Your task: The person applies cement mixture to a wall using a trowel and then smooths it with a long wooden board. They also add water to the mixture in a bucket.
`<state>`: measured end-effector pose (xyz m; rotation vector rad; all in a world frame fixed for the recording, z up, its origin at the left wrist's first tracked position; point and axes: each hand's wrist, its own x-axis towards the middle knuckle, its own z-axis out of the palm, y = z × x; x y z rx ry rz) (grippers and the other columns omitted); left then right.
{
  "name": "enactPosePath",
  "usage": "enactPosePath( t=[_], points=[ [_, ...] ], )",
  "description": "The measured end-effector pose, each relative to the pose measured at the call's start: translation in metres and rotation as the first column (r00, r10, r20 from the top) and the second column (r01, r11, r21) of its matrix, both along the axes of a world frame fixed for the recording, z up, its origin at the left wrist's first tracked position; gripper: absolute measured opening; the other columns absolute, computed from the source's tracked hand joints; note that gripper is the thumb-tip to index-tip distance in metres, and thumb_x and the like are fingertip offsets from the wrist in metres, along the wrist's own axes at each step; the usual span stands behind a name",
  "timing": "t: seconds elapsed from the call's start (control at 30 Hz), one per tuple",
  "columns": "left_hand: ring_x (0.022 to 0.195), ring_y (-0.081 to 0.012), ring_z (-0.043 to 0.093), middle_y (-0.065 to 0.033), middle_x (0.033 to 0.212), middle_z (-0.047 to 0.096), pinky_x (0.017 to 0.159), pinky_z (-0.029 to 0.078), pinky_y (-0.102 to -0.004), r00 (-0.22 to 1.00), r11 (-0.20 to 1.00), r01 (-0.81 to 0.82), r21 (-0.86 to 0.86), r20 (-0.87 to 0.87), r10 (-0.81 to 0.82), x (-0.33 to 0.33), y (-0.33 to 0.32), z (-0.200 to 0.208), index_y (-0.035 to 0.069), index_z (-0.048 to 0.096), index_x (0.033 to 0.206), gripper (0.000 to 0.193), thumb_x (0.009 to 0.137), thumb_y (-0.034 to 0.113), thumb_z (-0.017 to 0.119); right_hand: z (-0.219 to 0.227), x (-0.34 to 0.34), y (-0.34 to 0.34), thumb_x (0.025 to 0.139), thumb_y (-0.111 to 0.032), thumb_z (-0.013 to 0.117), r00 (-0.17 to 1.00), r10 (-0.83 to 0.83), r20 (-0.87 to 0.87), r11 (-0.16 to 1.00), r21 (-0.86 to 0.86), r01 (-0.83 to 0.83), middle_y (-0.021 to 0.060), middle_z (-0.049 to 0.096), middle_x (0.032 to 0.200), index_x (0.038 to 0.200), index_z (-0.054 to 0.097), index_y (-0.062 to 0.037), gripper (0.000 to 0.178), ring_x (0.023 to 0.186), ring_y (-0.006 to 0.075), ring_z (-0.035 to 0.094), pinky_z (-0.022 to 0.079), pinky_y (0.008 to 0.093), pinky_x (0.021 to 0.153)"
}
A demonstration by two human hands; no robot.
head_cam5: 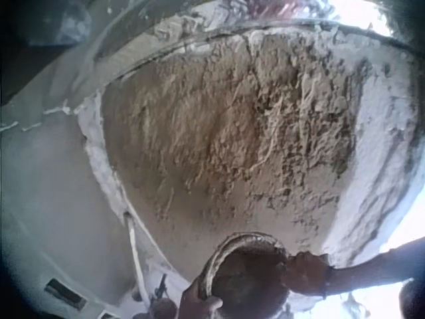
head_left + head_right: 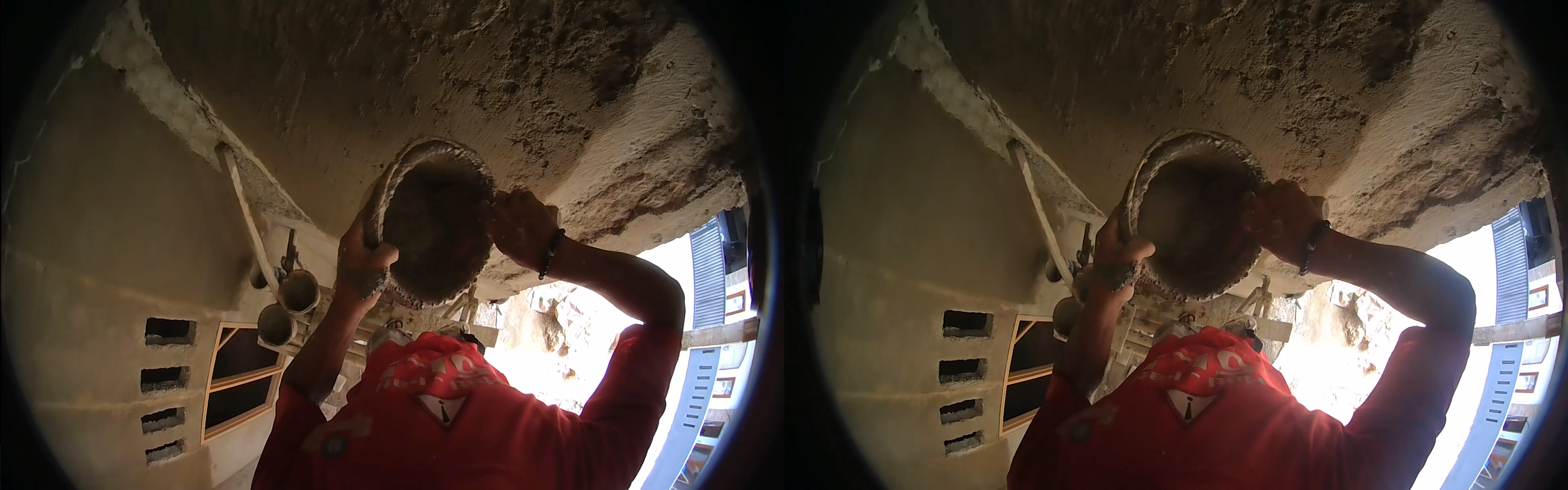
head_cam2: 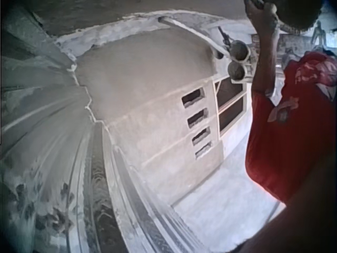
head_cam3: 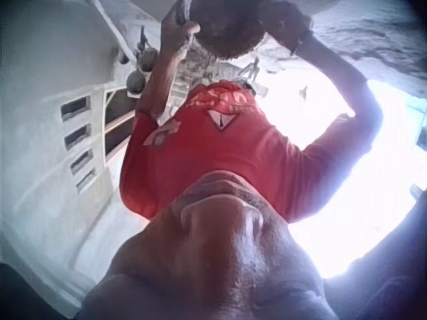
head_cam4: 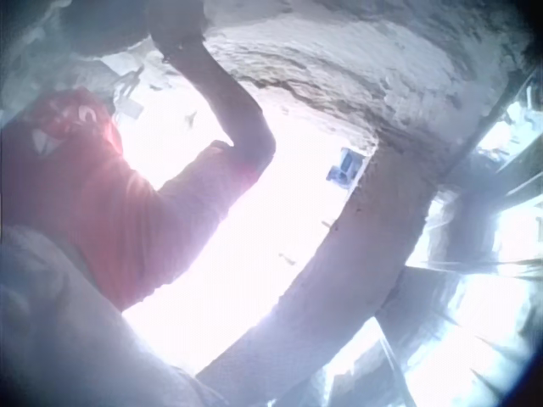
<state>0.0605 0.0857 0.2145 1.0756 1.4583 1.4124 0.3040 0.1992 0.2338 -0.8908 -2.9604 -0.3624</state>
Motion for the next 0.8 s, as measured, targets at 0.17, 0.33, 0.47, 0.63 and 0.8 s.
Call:
enactPosePath(
  t=[0.17, 0.33, 0.47, 0.63, 0.8],
  points=[
    [0.082, -0.0206, 0.055, -0.0116, 0.093, 0.058, 0.077, 0.045, -0.0322, 0.988, 1.0, -0.023, 0.019, -0.15, 0.026, 0.004, 0.002, -0.011, 0.0, 0.048, 0.12, 0.06, 0.062, 0.01, 0.054, -0.031, 0.006, -0.004, 0.083, -0.03, 0.055, 0.999, 0.039, 0.037, 0.966, -0.258, -0.028, 0.0015, 0.062, 0.097, 0.094, 0.06, -0.019, 0.017, 0.079, 0.0215, 0.061, 0.049, 0.0396, 0.067],
    [0.078, -0.0157, 0.053, -0.006, 0.09, 0.057, 0.072, 0.044, -0.0302, 0.998, 0.998, -0.056, 0.018, 0.017, 0.056, 0.003, 0.0, -0.017, 0.001, 0.051, 0.115, 0.054, 0.061, 0.006, 0.054, -0.068, 0.003, 0.0, 0.082, -0.03, 0.059, 0.92, 0.155, -0.36, 0.934, -0.25, -0.255, 0.0025, 0.063, 0.095, 0.093, 0.061, -0.0173, 0.017, 0.066, 0.0234, 0.062, 0.051, 0.0379, 0.056],
    [0.078, -0.0113, 0.05, -0.0014, 0.089, 0.055, 0.07, 0.043, -0.0252, 0.959, 0.987, -0.137, 0.089, 0.261, 0.11, -0.015, -0.007, 0.003, 0.002, 0.054, 0.11, 0.051, 0.059, 0.0, 0.054, -0.025, -0.006, -0.002, 0.081, -0.026, 0.06, 0.843, 0.189, -0.504, 0.937, -0.164, -0.308, 0.0057, 0.064, 0.089, 0.095, 0.063, -0.0166, 0.017, 0.066, 0.0267, 0.062, 0.052, 0.0381, 0.055],
    [0.084, -0.0146, 0.052, -0.0045, 0.093, 0.055, 0.075, 0.043, -0.0264, 0.898, 0.968, -0.229, 0.107, 0.408, 0.167, -0.03, -0.017, 0.016, -0.001, 0.053, 0.112, 0.052, 0.059, -0.003, 0.053, 0.027, -0.018, 0.019, 0.08, -0.025, 0.063, 0.924, 0.172, -0.342, 0.962, -0.146, -0.233, 0.0081, 0.065, 0.088, 0.096, 0.062, -0.0144, 0.018, 0.065, 0.0253, 0.063, 0.053, 0.0355, 0.055],
    [0.085, -0.017, 0.054, -0.0059, 0.096, 0.056, 0.078, 0.044, -0.0283, 0.873, 0.93, -0.331, 0.158, 0.426, 0.238, -0.051, -0.038, 0.01, -0.002, 0.051, 0.113, 0.054, 0.059, -0.002, 0.054, 0.107, -0.048, 0.025, 0.081, -0.019, 0.065, 0.824, 0.311, -0.474, 0.886, -0.17, -0.432, 0.0042, 0.064, 0.083, 0.09, 0.059, -0.0112, 0.013, 0.062, 0.0173, 0.061, 0.054, 0.0288, 0.055]
  ],
)
